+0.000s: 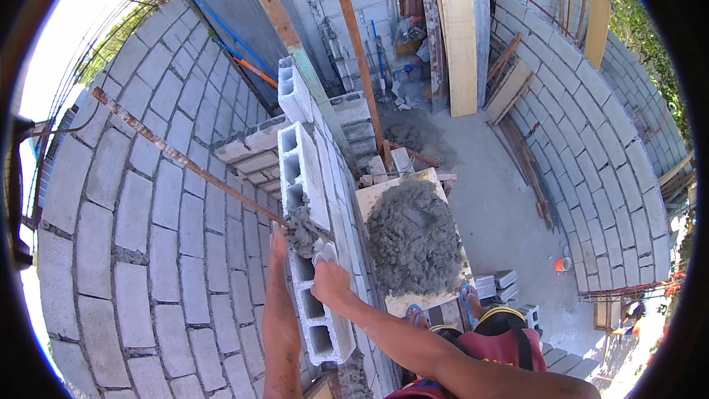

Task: The person lays hollow concrete blocks on a partially built wall, applying mortar with a trowel and tapping blocks into place. The person repeatedly scoops mortar, spreads it on the wall, places blocks, and adjusts them to align with the existing structure.

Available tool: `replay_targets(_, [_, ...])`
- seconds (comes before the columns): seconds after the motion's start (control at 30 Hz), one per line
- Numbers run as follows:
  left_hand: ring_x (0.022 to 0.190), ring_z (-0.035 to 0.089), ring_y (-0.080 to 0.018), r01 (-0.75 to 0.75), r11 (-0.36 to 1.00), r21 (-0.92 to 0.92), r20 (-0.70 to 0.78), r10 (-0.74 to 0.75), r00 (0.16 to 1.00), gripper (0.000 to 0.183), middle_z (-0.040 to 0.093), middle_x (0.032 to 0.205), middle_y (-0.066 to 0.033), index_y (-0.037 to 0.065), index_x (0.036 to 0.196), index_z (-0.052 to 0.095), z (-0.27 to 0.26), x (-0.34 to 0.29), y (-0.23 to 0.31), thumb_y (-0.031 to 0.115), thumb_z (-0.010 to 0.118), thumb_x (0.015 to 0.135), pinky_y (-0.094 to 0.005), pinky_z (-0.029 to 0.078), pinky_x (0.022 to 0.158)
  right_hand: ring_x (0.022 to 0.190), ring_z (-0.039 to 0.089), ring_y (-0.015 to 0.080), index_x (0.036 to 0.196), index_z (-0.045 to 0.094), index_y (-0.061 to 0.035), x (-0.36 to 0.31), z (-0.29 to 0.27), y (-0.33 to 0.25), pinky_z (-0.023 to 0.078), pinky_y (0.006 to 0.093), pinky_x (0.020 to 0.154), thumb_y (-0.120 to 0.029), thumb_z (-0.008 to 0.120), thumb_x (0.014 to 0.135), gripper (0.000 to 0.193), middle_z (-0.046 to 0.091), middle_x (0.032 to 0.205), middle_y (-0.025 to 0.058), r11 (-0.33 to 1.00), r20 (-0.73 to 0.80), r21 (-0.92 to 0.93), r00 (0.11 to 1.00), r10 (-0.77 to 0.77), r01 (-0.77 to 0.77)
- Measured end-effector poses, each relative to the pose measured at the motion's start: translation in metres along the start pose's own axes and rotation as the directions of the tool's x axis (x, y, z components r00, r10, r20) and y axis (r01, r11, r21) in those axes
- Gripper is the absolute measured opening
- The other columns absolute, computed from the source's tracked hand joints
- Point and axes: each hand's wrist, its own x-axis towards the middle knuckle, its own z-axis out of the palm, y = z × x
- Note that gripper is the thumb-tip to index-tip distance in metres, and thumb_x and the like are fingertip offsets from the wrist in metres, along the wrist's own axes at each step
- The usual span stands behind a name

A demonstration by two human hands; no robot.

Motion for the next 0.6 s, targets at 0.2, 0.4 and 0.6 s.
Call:
replay_targets(0.2, [0.101, 0.064, -0.0319, -0.089, 0.986, 0.143, -0.012, 0.091, 0.996, 0.073, 0.068, 0.109, -0.0208, -0.005, 0.121, 0.062, 0.009, -0.001, -0.002, 0.056, 0.026, 0.101, -0.0424, 0.046, 0.090, 0.096, 0.065, 0.0393, 0.100, 0.066, -0.0008, 0.038, -0.072, -0.004, 0.054, 0.0482, 0.081, -0.013, 0.070, 0.067, 0.036, 0.067, 0.098, 0.0239, 0.988, 0.061, -0.120, 0.994, -0.093, 0.100])
replay_targets(0.4, [0.096, 0.064, -0.0273, -0.019, 0.999, -0.050, -0.168, 0.010, 0.986, 0.071, 0.069, 0.102, -0.0163, -0.013, 0.114, 0.061, 0.011, -0.020, 0.021, 0.051, 0.031, 0.102, -0.0389, 0.048, 0.087, 0.096, 0.065, 0.0393, 0.112, 0.069, -0.0081, 0.056, -0.072, 0.031, 0.053, 0.0461, 0.084, -0.016, 0.068, 0.063, 0.049, 0.067, 0.097, 0.0237, 0.996, -0.126, -0.037, 0.988, -0.085, 0.080])
replay_targets(0.6, [0.084, 0.064, -0.0246, -0.056, 0.998, 0.036, -0.141, 0.060, 0.988, 0.063, 0.067, 0.089, -0.0125, -0.007, 0.110, 0.063, 0.013, -0.017, 0.023, 0.048, 0.035, 0.102, -0.0383, 0.048, 0.076, 0.086, 0.067, 0.0384, 0.104, 0.071, -0.0081, 0.068, -0.071, 0.030, 0.053, 0.0459, 0.077, -0.015, 0.070, 0.060, 0.044, 0.069, 0.088, 0.0205, 0.945, -0.001, -0.190, 0.963, -0.271, 0.266])
